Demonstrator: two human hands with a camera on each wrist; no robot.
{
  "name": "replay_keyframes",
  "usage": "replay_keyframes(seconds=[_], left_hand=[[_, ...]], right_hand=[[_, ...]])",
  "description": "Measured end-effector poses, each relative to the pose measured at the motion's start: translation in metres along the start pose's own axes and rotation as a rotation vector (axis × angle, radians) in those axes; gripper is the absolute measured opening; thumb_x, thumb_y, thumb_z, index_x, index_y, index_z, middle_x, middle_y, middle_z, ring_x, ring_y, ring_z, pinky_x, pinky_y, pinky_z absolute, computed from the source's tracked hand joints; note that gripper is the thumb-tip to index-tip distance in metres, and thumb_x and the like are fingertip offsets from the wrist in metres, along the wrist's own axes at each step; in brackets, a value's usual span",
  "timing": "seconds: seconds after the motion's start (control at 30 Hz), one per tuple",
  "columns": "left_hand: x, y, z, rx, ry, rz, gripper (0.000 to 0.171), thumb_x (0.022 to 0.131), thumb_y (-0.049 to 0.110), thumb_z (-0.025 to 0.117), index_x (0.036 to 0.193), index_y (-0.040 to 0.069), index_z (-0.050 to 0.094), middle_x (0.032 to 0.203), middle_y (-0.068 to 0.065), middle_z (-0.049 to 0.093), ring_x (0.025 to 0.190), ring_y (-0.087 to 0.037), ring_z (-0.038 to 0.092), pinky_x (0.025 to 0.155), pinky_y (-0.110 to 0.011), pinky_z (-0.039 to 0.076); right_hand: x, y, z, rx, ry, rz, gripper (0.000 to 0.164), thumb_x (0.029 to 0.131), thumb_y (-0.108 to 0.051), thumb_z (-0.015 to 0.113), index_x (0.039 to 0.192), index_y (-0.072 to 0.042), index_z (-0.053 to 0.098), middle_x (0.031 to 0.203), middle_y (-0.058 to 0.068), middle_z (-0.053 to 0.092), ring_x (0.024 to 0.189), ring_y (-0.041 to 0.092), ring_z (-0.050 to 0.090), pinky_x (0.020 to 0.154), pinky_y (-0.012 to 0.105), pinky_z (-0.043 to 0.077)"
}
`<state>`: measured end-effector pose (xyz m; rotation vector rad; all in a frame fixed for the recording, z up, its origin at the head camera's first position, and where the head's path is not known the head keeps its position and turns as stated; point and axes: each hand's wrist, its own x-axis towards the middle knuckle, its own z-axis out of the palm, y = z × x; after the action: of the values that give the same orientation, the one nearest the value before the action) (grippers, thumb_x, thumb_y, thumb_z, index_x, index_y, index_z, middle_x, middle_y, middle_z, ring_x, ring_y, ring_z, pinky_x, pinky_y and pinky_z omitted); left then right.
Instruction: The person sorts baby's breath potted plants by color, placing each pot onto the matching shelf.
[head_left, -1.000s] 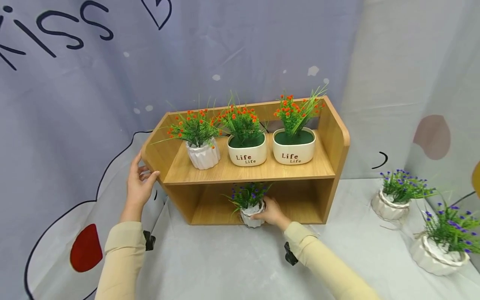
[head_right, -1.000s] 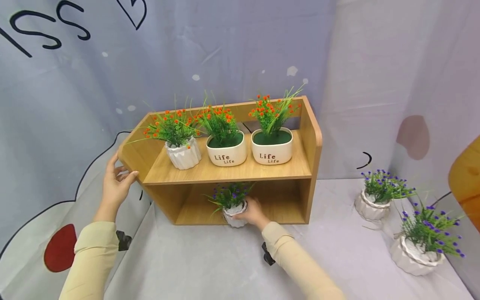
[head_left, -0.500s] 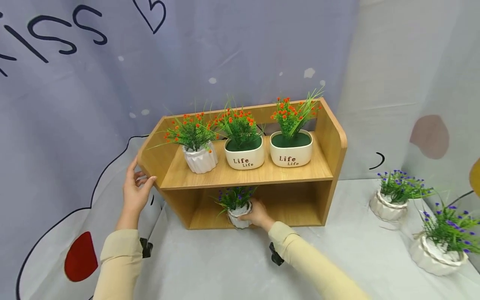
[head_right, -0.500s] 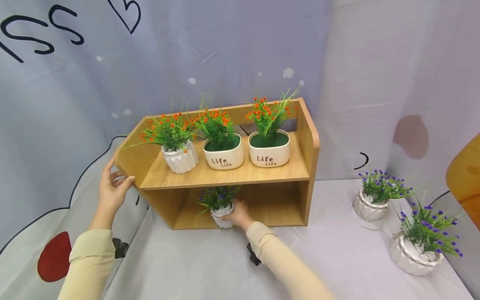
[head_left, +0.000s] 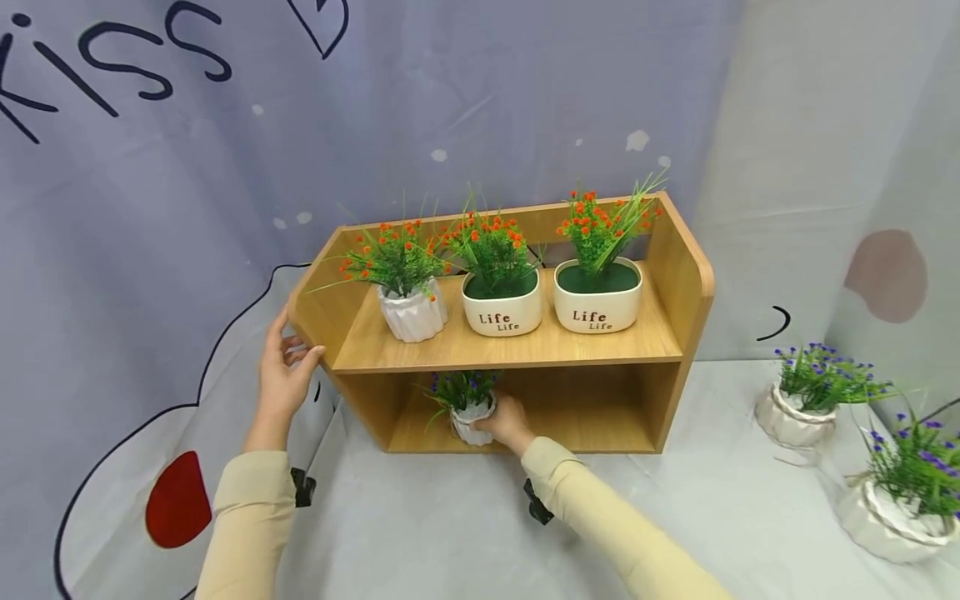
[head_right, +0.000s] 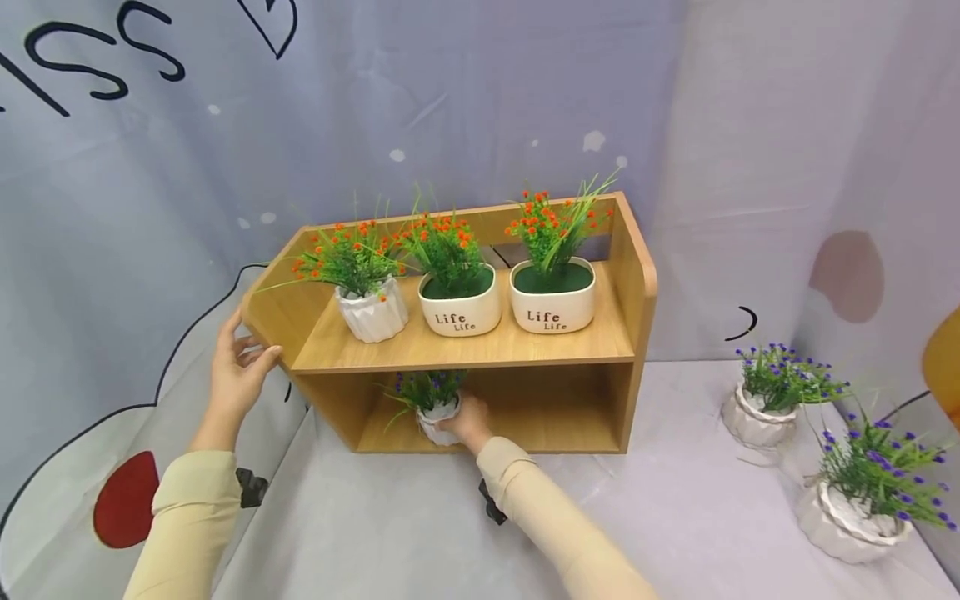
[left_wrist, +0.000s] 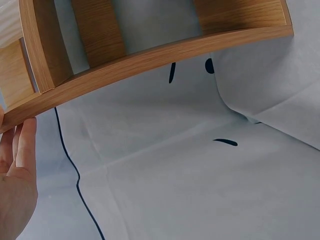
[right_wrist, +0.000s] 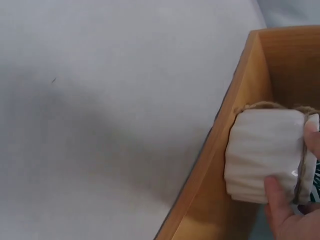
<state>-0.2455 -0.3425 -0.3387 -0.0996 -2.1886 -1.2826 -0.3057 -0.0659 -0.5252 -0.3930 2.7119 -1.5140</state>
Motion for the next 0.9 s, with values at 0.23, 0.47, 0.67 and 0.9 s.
replay_keyframes(seconds=[0.23,0.47,0.67,0.9], left_hand=[[0.000,0.004,0.002,-0.016,-0.002,-0.013,0.069,0.085,-0.013,0.060,0.145,0.004,0.033,0.114,0.000,0.047,0.086,0.002,0.051,0.073,-0.005,0.045],[0.002,-0.005,-0.002,0.006,-0.006,-0.090,0.072,0.086,-0.012,0.060,0.148,0.010,0.030,0.109,-0.017,0.050,0.080,0.004,0.052,0.070,-0.004,0.046],[0.001,-0.005,-0.004,0.018,-0.005,-0.089,0.071,0.086,-0.013,0.060,0.147,0.008,0.031,0.108,-0.015,0.050,0.078,0.006,0.052,0.070,-0.004,0.046],[-0.001,0.005,-0.001,0.007,-0.018,-0.079,0.071,0.085,-0.013,0.060,0.146,0.008,0.032,0.110,-0.017,0.049,0.082,0.003,0.052,0.072,-0.003,0.045]], right_hand=[[-0.001,0.004,0.004,0.081,0.049,0.024,0.072,0.070,-0.013,0.082,0.129,0.011,0.048,0.121,0.030,0.057,0.114,0.046,0.052,0.098,0.053,0.044],[-0.010,0.008,0.015,0.134,0.233,-0.003,0.045,0.068,-0.006,0.081,0.105,0.010,0.061,0.083,0.019,0.061,0.073,0.025,0.055,0.062,0.032,0.047],[-0.012,-0.001,0.022,0.161,0.230,0.044,0.040,0.071,-0.007,0.080,0.104,0.008,0.063,0.083,0.017,0.061,0.068,0.020,0.053,0.059,0.030,0.045],[0.032,0.082,0.085,0.271,0.128,-0.086,0.070,0.074,-0.024,0.080,0.130,0.006,0.049,0.100,0.016,0.062,0.077,0.021,0.068,0.061,0.029,0.056]])
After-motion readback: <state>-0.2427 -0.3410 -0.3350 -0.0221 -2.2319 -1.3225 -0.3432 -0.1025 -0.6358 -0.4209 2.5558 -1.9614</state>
